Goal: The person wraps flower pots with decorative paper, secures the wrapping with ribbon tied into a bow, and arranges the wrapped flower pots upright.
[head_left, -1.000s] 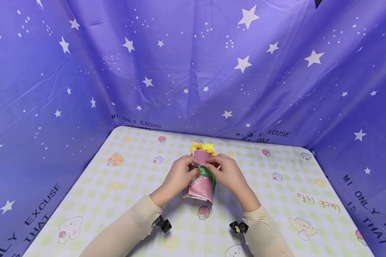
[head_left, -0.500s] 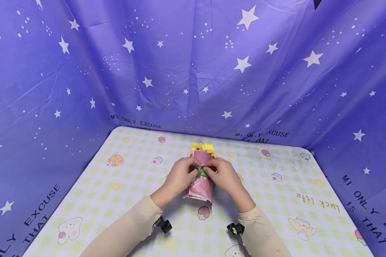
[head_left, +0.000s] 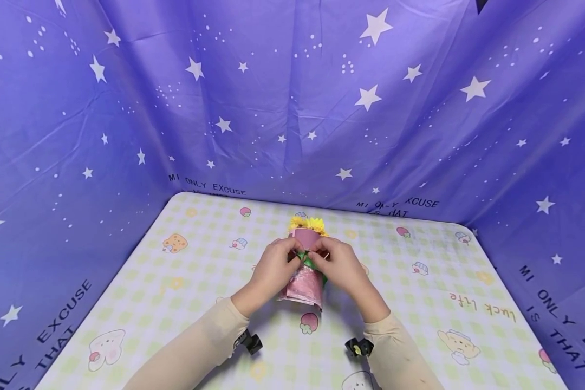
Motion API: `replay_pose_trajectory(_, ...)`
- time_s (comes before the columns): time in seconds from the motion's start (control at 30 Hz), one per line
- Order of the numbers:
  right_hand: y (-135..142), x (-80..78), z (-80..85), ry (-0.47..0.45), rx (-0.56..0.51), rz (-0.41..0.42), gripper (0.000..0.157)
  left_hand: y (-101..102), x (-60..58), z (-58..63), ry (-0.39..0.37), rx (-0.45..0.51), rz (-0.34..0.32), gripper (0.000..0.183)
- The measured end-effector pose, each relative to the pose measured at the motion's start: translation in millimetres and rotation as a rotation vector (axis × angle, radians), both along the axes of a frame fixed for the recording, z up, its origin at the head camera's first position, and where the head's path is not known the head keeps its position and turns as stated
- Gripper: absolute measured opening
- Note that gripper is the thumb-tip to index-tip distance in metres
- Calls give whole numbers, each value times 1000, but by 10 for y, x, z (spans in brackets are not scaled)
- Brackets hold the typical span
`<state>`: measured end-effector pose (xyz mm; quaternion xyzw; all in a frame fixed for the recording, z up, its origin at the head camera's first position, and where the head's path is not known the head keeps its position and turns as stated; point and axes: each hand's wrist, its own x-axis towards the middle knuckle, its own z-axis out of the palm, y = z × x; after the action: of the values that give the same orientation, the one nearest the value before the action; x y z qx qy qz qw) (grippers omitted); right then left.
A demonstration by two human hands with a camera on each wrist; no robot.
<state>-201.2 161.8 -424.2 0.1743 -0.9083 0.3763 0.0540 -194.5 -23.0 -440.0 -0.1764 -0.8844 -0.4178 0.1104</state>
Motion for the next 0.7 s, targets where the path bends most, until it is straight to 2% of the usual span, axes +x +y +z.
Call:
replay_pose_trajectory(0.5, 37, -17, -35, -149, -145, 64, 8, 41, -8, -79, 84, -44, 64, 17)
replay_pose_trajectory(0.6, 39, -21, -41, -187, -185, 52, 12, 49, -7, -87, 98, -50, 75, 17)
replay_pose_trajectory(0.7, 26, -30, -50, -213, -202, 20, 9, 56, -3, -90, 105, -48, 80, 17)
